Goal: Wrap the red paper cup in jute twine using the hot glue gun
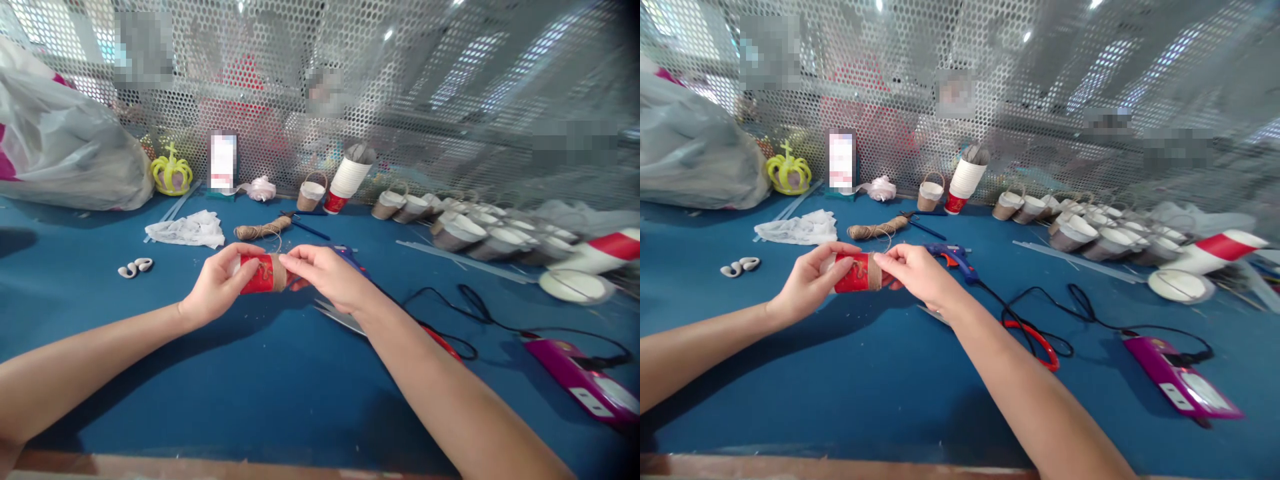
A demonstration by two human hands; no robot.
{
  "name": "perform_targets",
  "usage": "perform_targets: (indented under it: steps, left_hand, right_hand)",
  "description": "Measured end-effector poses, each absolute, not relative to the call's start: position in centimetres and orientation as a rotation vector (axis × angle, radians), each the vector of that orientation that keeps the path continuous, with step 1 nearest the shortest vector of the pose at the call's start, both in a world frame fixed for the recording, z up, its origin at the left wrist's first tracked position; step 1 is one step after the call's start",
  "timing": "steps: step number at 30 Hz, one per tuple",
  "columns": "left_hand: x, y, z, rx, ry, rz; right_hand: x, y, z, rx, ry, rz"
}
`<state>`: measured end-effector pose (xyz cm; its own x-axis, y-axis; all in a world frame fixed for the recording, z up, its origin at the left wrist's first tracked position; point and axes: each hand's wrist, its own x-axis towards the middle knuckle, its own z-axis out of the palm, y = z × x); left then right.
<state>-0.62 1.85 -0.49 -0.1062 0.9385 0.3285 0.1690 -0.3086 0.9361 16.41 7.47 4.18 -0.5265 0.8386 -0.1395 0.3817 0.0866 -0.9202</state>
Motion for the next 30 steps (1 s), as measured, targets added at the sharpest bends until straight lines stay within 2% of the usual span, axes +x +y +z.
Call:
perform_targets:
  steps: [2,5,14,22,30]
  left_hand:
    - [-0.6,1.4,-0.5,1.733,1.263,1.423]
    - [-0.7,1.2,-0.4,1.827,1.191,1.343]
    - [-0.2,2.0,-0.1,1.110,1.010,1.171]
    - [0.2,1.3,-0.5,1.453,1.121,1.175]
    - [0.2,0.3,-0.9,2.002,1.065,1.026]
  right_hand:
    - [16.8,7.5,4.0,-1.212,-1.785,1.599]
    - [17.6,7.0,3.6,-1.168,-1.722,1.623]
    - [19.3,3.9,3.2,-1.028,-2.307,1.031]
    - [20.1,4.3,2.3,-1.043,-2.110,0.773]
    - [19.8,3.8,1.8,-0.871,-2.062,1.283]
